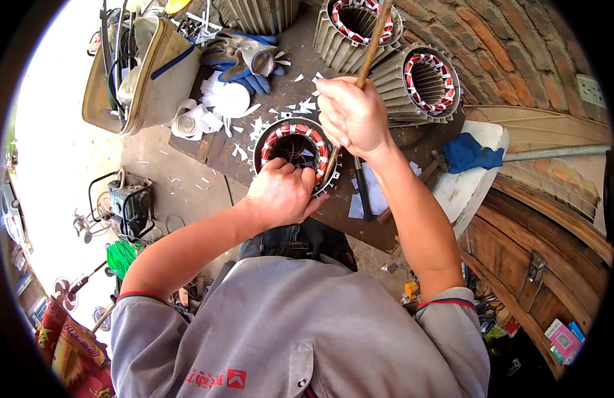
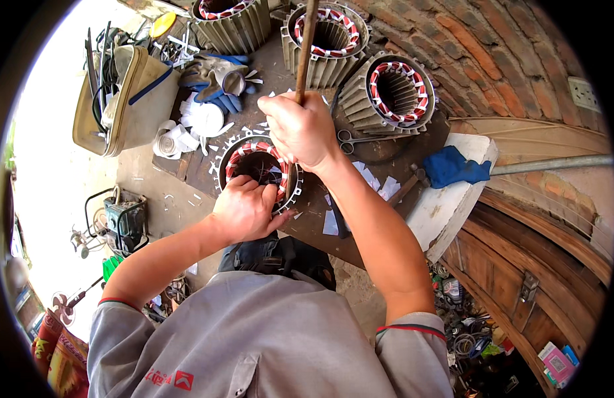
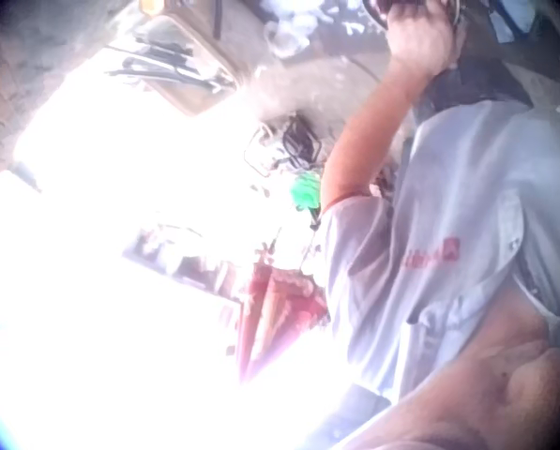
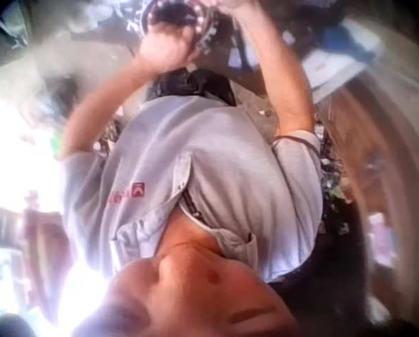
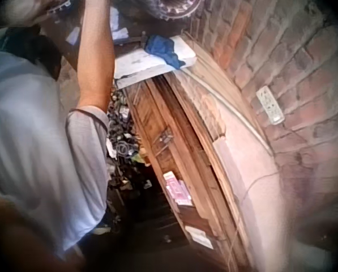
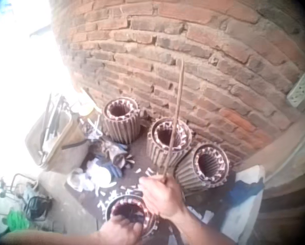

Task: The person inserts white insulating strips into the slots of a motor stator core, tucking them in by hand. They then use a hammer and a metal tool to tap the strips flush with the stator surface. The person repeats this process for multiple slots around the stator.

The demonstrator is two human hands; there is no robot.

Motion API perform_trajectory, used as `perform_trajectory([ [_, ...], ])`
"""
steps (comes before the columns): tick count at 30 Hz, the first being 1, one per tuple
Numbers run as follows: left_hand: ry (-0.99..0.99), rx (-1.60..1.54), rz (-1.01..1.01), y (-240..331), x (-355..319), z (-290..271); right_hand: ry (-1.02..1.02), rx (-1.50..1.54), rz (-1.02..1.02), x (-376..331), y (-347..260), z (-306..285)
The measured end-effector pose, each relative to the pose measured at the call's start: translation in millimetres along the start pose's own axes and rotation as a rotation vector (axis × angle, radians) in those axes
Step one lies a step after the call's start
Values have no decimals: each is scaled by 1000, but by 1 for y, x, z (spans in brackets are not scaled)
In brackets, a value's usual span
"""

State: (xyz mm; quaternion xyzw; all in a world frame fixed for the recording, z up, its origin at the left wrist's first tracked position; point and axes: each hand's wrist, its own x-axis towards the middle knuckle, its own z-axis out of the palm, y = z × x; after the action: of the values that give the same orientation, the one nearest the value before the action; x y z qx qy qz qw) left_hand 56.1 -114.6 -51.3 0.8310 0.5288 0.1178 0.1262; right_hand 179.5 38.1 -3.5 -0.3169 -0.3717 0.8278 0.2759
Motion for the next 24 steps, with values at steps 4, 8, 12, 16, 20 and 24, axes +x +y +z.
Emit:
perform_trajectory([
  [4,3,3,6,1,2,-2,-136,-4,44,24,-5,-6],
  [8,9,5,13,0,3,-1,-114,-165,101,39,8,14],
  [12,-27,17,-6,1,2,-2,-95,-439,-47,38,5,25],
  [16,-2,13,-5,0,1,-5,-196,-401,-333,27,-17,19],
  [20,21,-7,1,1,3,-4,-114,-623,-577,-15,-11,3],
  [24,86,-15,-33,2,-1,0,27,-1007,-884,-69,-3,-22],
])
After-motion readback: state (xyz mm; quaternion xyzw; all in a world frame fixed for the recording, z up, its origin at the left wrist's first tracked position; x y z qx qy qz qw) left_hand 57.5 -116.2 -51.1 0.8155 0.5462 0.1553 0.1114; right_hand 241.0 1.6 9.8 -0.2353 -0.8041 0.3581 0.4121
